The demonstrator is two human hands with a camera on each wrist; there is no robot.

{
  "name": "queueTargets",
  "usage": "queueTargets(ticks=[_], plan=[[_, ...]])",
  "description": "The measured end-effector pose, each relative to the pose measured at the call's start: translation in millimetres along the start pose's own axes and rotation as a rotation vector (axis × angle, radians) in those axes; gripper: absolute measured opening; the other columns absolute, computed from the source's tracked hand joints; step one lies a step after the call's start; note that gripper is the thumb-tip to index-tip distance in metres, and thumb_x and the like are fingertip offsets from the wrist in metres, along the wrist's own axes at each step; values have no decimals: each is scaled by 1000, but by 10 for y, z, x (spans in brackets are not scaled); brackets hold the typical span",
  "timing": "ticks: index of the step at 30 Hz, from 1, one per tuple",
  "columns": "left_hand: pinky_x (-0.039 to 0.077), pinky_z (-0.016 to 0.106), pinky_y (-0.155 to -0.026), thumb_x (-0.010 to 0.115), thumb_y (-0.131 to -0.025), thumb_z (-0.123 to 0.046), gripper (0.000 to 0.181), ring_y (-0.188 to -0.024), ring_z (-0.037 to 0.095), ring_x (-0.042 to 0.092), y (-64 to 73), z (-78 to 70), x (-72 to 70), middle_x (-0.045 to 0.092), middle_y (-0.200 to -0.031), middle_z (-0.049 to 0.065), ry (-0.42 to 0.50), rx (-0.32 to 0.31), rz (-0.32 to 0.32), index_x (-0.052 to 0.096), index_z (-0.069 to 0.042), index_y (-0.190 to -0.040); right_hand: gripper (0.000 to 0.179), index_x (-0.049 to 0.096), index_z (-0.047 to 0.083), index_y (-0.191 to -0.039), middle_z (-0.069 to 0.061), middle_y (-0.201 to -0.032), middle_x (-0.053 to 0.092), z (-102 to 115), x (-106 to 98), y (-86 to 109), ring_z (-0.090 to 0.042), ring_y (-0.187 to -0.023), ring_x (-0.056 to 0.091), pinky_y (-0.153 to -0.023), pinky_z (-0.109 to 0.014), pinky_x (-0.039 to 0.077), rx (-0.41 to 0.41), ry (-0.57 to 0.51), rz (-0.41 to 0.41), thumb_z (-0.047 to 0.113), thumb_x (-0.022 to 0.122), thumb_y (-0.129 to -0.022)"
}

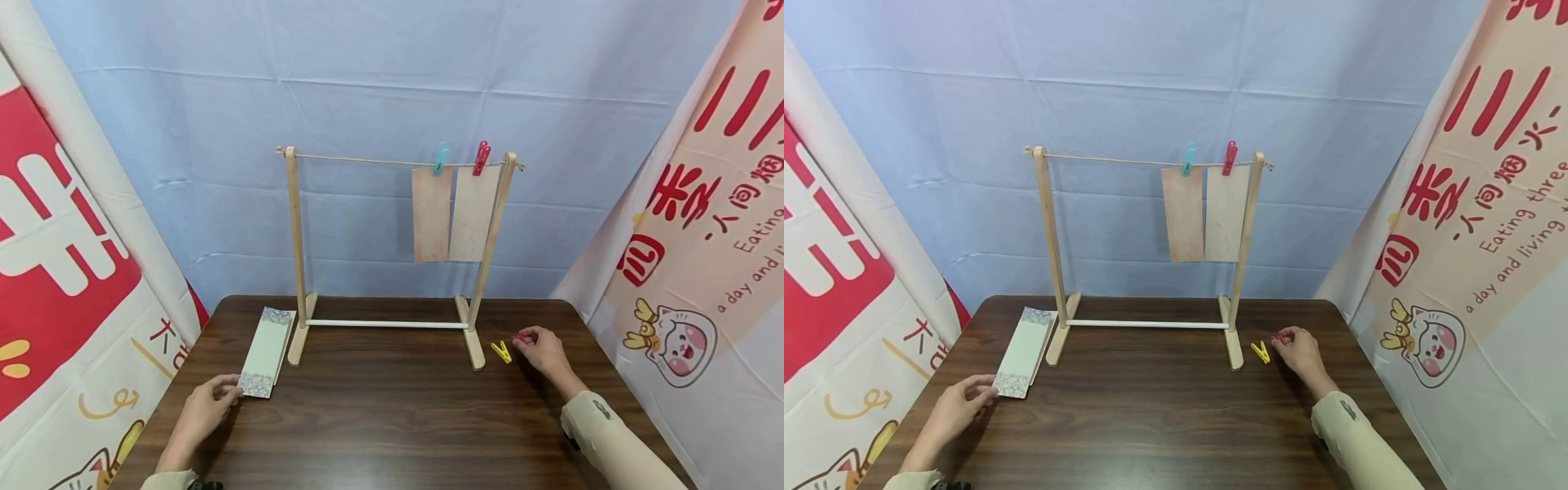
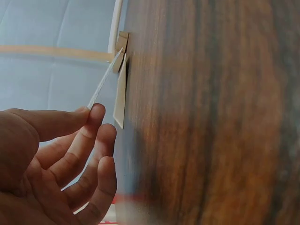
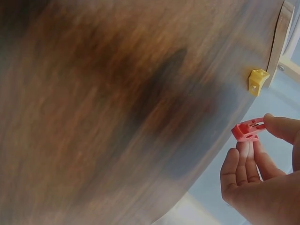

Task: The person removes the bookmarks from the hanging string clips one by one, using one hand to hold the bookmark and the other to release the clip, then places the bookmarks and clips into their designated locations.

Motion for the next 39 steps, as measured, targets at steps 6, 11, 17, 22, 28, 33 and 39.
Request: queueTargets(ticks=[6,11,17,22,28,33,39], plan=[[51,25,-64,72,-104,-15,36,-84,12,71,-19,35,35,81,-105,12,-13,-1,15,68,5,-133,31,68,-11,-116,-24,-101,73,-33,13,-20,-36,-91,70,-80,-52,57,4,11,2,15,75,-100],[52,26,-62,72,-104,-14,37,-83,14,71,-32,54,57,80,-104,12,3,-4,25,68,6,-134,30,68,-12,-117,-24,-101,72,-45,36,-34,-37,-91,70,-81,-54,57,16,5,16,14,75,-101],[50,26,-64,71,-105,-16,38,-85,15,71,-39,55,65,80,-104,11,-6,-15,40,67,6,-136,29,68,-11,-115,-24,-102,72,-36,44,-54,-36,-92,69,-82,-54,57,19,7,22,13,73,-101],[48,26,-65,72,-105,-16,38,-84,15,69,-49,58,65,81,-104,10,-26,-11,41,68,5,-136,28,68,-11,-115,-24,-101,71,-28,41,-47,-35,-90,69,-81,-53,57,21,11,25,13,73,-101],[48,28,-67,71,-105,-16,37,-84,15,69,-65,58,72,80,-102,9,-38,-15,46,68,5,-135,27,68,-11,-114,-23,-101,70,-37,36,-41,-35,-90,68,-81,-53,57,34,15,29,13,73,-102],[49,31,-72,71,-105,-17,37,-87,16,71,-62,57,67,81,-102,8,-57,-14,46,68,5,-134,27,68,-11,-114,-23,-100,70,-26,39,-39,-34,-89,68,-81,-52,57,35,13,28,12,73,-102],[48,35,-76,71,-104,-17,35,-89,16,70,-69,45,57,81,-100,6,-88,-1,38,70,4,-132,26,68,-11,-114,-21,-98,71,-11,40,-52,-34,-89,68,-80,-50,56,26,14,18,11,74,-101]])
Point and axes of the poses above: each hand's wrist, its own y-axis away from the middle knuckle, its own x-axis out of the palm, z = x × y, the point moved 10 cm from there along -y, towards the middle knuckle
